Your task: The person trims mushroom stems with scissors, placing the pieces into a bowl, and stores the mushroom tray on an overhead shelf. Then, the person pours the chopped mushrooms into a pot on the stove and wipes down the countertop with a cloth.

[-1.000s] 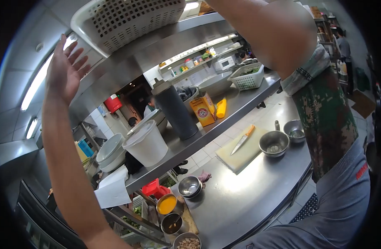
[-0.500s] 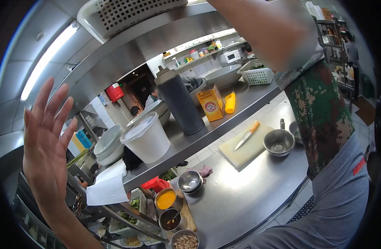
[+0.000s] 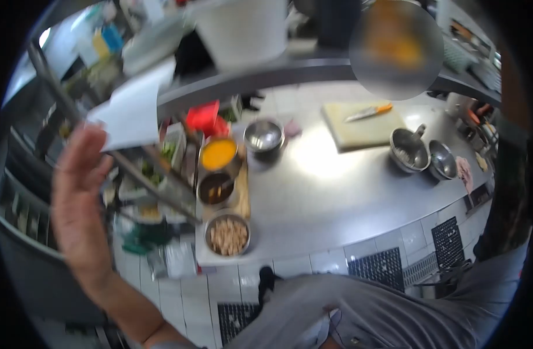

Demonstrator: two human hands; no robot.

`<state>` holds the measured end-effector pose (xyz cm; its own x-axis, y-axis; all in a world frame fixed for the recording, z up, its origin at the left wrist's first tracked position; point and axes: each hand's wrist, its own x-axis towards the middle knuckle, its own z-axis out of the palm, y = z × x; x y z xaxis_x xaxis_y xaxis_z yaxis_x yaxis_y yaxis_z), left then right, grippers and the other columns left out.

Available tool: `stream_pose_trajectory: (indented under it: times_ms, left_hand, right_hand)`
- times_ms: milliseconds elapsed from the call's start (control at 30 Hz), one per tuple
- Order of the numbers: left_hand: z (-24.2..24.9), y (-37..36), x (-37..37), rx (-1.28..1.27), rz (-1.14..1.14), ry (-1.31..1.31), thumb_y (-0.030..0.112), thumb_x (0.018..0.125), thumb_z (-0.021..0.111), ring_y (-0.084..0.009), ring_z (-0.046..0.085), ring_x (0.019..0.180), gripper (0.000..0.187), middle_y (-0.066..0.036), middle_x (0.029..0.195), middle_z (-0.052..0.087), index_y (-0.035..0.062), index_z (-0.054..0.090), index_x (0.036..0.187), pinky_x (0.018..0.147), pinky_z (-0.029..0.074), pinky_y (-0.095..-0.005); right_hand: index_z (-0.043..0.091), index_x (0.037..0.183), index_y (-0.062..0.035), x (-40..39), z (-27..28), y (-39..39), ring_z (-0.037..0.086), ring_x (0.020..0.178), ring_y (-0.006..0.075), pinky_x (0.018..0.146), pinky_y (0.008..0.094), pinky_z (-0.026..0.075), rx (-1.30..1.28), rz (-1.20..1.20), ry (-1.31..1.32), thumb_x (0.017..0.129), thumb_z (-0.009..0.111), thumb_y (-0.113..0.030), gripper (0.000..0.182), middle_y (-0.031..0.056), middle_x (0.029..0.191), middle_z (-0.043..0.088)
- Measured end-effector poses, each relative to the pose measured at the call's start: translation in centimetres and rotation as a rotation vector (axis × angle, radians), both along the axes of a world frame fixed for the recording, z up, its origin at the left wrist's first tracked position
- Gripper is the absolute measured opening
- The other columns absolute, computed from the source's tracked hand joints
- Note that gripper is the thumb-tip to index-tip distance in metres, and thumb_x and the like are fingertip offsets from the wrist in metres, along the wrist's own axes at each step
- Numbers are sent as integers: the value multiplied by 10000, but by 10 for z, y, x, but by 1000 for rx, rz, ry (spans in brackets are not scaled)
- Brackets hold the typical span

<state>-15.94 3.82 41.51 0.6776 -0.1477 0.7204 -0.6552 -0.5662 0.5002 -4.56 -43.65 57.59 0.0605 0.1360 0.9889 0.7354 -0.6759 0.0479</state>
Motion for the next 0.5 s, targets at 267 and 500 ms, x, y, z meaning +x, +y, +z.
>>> stream_pose_trajectory:
  times_ms: [267,500]
  left_hand:
    - [-354,79,11,47,612,772,325,917,693,-337,657,1056,519,-248,1184,660,-29,604,1286,906,516,-396]
    - [-405,85,43,-168,191,1175,389,980,577,-252,640,1028,573,-189,1147,686,-123,595,1236,849,513,-399]
  right_hand:
    - [619,1171,-27,-62,-286,31,651,875,143,812,291,512,199,305,556,957,634,-242,304,40,1052,694]
    - [624,1167,-67,-101,-547,228,662,872,173,744,313,538,489,448,1848,872,736,-496,533,88,980,697]
